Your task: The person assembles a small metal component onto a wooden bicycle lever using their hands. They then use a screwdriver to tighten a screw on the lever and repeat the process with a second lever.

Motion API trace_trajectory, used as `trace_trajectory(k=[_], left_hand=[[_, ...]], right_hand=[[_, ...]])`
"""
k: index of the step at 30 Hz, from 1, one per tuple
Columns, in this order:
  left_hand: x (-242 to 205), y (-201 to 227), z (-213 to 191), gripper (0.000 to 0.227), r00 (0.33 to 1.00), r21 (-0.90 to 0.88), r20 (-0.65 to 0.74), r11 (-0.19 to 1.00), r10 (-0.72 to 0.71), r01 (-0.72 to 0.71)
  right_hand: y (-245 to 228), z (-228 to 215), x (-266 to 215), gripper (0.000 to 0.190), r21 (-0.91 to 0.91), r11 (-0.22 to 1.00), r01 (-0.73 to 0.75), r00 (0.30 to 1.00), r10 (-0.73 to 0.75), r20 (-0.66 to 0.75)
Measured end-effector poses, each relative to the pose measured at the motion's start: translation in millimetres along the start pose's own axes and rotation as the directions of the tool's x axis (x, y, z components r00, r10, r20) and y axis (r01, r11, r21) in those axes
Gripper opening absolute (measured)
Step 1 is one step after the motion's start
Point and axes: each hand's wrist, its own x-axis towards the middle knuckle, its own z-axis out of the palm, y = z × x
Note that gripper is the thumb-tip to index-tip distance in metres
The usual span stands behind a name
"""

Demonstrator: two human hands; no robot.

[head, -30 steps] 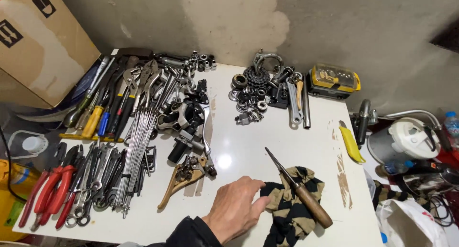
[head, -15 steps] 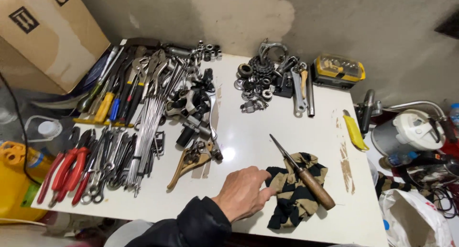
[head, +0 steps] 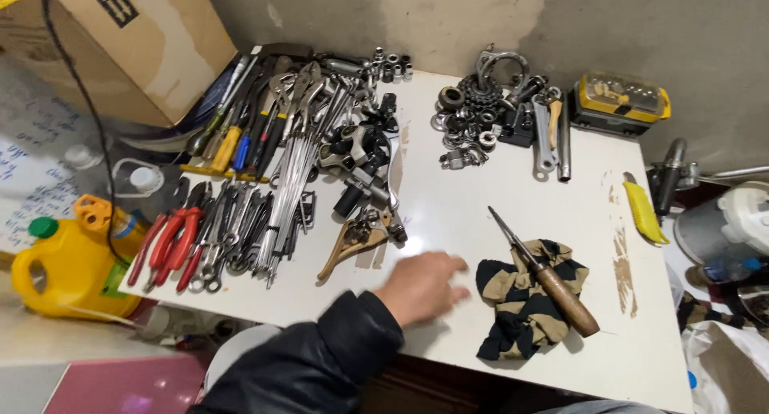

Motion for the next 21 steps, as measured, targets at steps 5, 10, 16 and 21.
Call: trace_trajectory(k=[5, 10, 16, 21], left_hand=[[-13.7, -57.9, -52.1, 0.029, 0.826, -0.15, -0.5, 0.966, -0.26, 0.213], [10.8, -111.9, -27.5, 0.023, 0.777, 0.08, -0.615, 0.97, -0.133, 0.229], [0.3, -127.0, -18.9, 0.053, 0.764, 0.309, -0.61, 0.826, -0.209, 0.472], [-2.2, -137.7, -26.5, 0.055, 0.755, 0.208, -0.422, 0.757, -0.502, 0.619]], right_hand=[[-5.1, 27.7, 19.1, 0.011, 0.075, 0.997, 0.003, 0.999, -0.006, 0.041], [33.9, 91.6, 48.6, 0.023, -0.15, 0.984, -0.097, 0.988, 0.113, 0.102], [108.6, 133.7, 20.5, 0.022, -0.39, 0.915, -0.105, 0.939, 0.221, 0.264], [114.5, 143.0, 23.5, 0.019, -0.377, 0.911, 0.166, 0.931, -0.018, 0.365]])
